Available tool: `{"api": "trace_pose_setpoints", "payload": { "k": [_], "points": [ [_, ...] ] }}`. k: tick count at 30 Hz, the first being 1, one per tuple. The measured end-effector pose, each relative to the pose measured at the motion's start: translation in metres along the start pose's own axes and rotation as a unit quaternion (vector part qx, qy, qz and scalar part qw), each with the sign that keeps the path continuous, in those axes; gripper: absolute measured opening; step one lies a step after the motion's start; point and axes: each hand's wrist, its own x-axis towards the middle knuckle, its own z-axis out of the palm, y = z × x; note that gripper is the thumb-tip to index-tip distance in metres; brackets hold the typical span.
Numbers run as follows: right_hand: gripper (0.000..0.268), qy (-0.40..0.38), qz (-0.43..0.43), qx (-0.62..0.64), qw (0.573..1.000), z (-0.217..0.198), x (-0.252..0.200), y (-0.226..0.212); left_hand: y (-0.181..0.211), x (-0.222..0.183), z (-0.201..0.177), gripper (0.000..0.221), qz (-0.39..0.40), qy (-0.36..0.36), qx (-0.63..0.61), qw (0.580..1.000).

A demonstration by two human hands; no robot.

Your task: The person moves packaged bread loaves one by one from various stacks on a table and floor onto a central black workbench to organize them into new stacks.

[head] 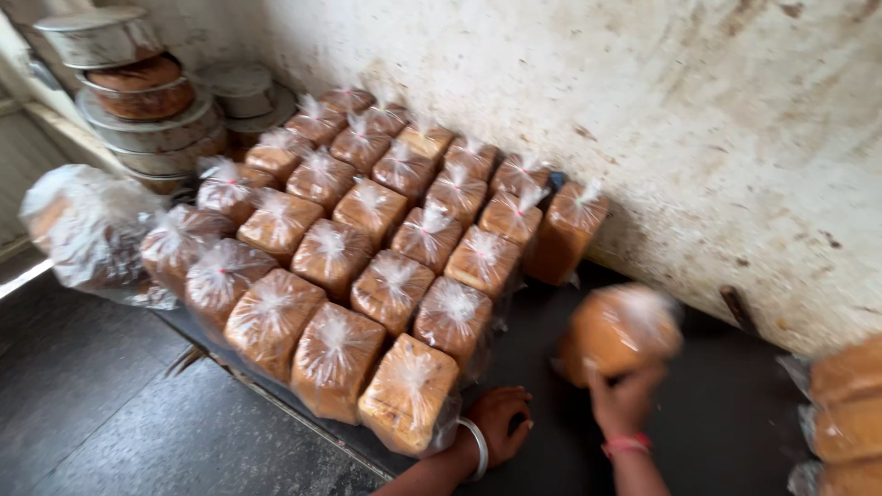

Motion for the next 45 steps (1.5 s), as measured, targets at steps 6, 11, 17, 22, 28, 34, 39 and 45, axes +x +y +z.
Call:
{"api": "trace_pose_setpoints", "payload": {
  "k": [6,11,17,22,28,34,39,45],
  "points": [
    [0.092,-0.03,0.056,0.057,0.996,0.07,0.014,-0.089,-0.019,-0.001,0.019,0.013,0.055,0.063,0.009,0.996],
    [0.07,-0.036,-0.042,0.057,0.997,0.088,0.017,-0.125,-0.024,0.0,0.02,0.012,0.066,0.065,0.002,0.996],
    [0.059,-0.061,0.006,0.07,0.996,0.099,0.024,-0.119,-0.019,0.0,0.009,0.013,0.037,0.064,-0.039,0.996],
    [0.049,-0.04,-0.12,0.084,0.988,0.11,0.03,-0.079,-0.013,0.002,0.002,0.011,0.021,0.031,-0.047,0.998],
    [0.033,-0.174,-0.075,0.101,0.977,0.104,0.047,-0.029,-0.013,0.004,0.004,0.013,0.035,0.051,-0.029,0.998],
    [0.028,-0.174,-0.041,0.12,0.977,0.122,0.046,-0.028,-0.014,0.003,0.004,0.011,0.03,0.046,-0.021,0.998],
    [0.032,-0.185,-0.091,0.087,0.975,0.129,0.052,-0.031,-0.013,0.002,0.003,0.011,0.023,0.055,-0.007,0.998],
    [0.061,-0.221,-0.005,0.202,0.954,0.096,0.036,-0.046,-0.015,0.002,0.004,0.012,0.044,0.065,0.012,0.997]
  ]
}}
